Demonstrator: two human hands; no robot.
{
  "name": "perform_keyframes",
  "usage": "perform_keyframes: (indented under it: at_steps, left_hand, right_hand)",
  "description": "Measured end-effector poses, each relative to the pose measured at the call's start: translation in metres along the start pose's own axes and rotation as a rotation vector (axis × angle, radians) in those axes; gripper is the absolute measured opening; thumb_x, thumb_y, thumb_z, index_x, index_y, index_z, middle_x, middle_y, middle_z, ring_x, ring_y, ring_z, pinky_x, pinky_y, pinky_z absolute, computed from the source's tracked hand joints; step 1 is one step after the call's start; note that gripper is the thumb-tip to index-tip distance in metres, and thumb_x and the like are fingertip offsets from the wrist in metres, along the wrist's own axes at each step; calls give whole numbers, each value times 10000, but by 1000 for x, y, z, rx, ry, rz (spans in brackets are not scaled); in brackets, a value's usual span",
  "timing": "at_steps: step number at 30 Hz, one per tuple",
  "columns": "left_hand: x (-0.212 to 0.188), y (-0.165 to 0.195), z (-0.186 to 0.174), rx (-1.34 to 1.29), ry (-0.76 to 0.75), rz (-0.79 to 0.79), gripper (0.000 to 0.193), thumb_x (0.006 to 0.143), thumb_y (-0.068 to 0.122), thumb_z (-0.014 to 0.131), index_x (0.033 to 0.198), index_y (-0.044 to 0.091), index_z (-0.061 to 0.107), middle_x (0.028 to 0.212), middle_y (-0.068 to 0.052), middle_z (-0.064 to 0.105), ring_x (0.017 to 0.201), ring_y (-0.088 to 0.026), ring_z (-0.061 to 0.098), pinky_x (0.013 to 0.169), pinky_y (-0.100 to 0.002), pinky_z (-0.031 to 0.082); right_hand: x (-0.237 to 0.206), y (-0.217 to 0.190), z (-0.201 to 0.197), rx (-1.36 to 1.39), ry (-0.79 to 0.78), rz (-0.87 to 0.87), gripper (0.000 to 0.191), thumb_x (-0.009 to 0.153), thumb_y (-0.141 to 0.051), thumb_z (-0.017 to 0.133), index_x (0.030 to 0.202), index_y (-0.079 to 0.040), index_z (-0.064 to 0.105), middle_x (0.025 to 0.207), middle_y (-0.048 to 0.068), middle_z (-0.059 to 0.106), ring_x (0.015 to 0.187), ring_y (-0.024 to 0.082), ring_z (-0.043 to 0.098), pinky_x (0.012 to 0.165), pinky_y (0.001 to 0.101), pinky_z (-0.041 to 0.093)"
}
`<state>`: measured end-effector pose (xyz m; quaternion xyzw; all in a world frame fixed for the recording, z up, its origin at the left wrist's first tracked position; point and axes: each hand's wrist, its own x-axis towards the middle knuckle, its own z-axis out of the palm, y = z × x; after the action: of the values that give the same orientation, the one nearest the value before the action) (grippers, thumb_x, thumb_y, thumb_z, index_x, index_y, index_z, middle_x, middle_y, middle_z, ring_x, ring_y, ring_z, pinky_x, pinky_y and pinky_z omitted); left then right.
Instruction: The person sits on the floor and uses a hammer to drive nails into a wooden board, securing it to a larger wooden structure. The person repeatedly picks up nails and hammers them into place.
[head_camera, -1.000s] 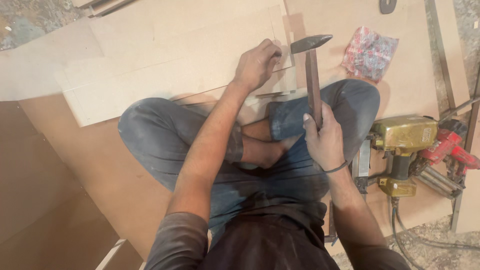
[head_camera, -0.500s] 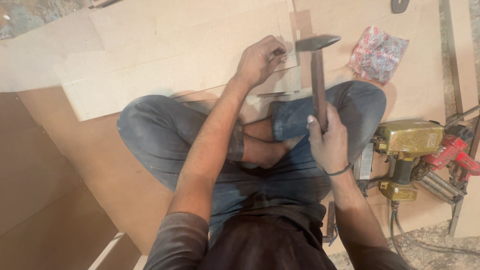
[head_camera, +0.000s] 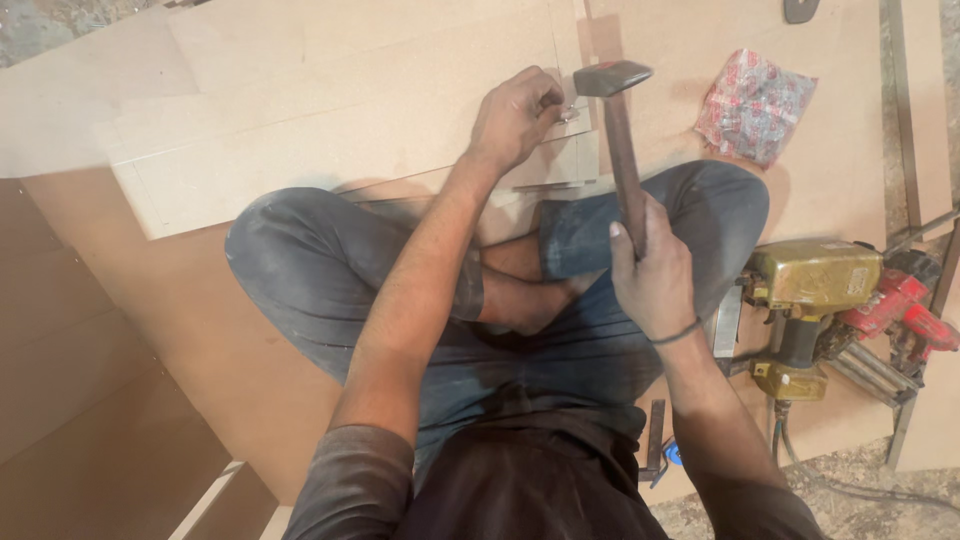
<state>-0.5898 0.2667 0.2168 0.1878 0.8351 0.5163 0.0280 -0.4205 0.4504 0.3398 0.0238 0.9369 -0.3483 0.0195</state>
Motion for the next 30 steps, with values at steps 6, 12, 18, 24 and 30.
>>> perform_keyframes:
  at_steps: [6,12,18,24,30]
  left_hand:
    - [0,1,-1,-11,19,20,93,821,68,765,876,92,694,888,-65,690,828,-260,717,715,-374,565]
    - [-5,-3,-1,-17,25,100,128,817,54,781,890,91,682,894,-78,683,836,-280,712,720,-388,563]
    - [-3,-16,1,-192,18,114,145,833,26,790,919,74,684,877,-73,675,800,-225,710,723,-349,573]
    - [-1,-22,6,-309,147,-121,70,846,24,724,887,63,683,757,5,668,624,-77,579,579,-254,509]
    - [-3,-24,10,-340,204,-58,69,871,35,729,902,55,672,762,29,634,633,-24,527,563,-217,462]
  right_hand:
    - [2,6,3,42,-20,57,397,997,-134,632,1359,-7,530,956,285,687,919,481,688,742,525,547]
    - [4,3,2,29,-8,26,369,1032,-131,618,1365,7,536,959,292,673,910,493,671,722,526,528]
    - [-2,-5,-10,45,-3,118,318,1034,-145,605,1321,-18,558,898,265,675,833,464,702,706,515,541]
    - [-1,0,1,-22,-68,29,371,1023,-119,633,1362,5,548,907,259,679,870,466,682,730,503,534]
    - [-11,3,-7,71,32,95,383,1042,-133,603,1398,-22,518,929,239,689,863,411,735,756,477,563]
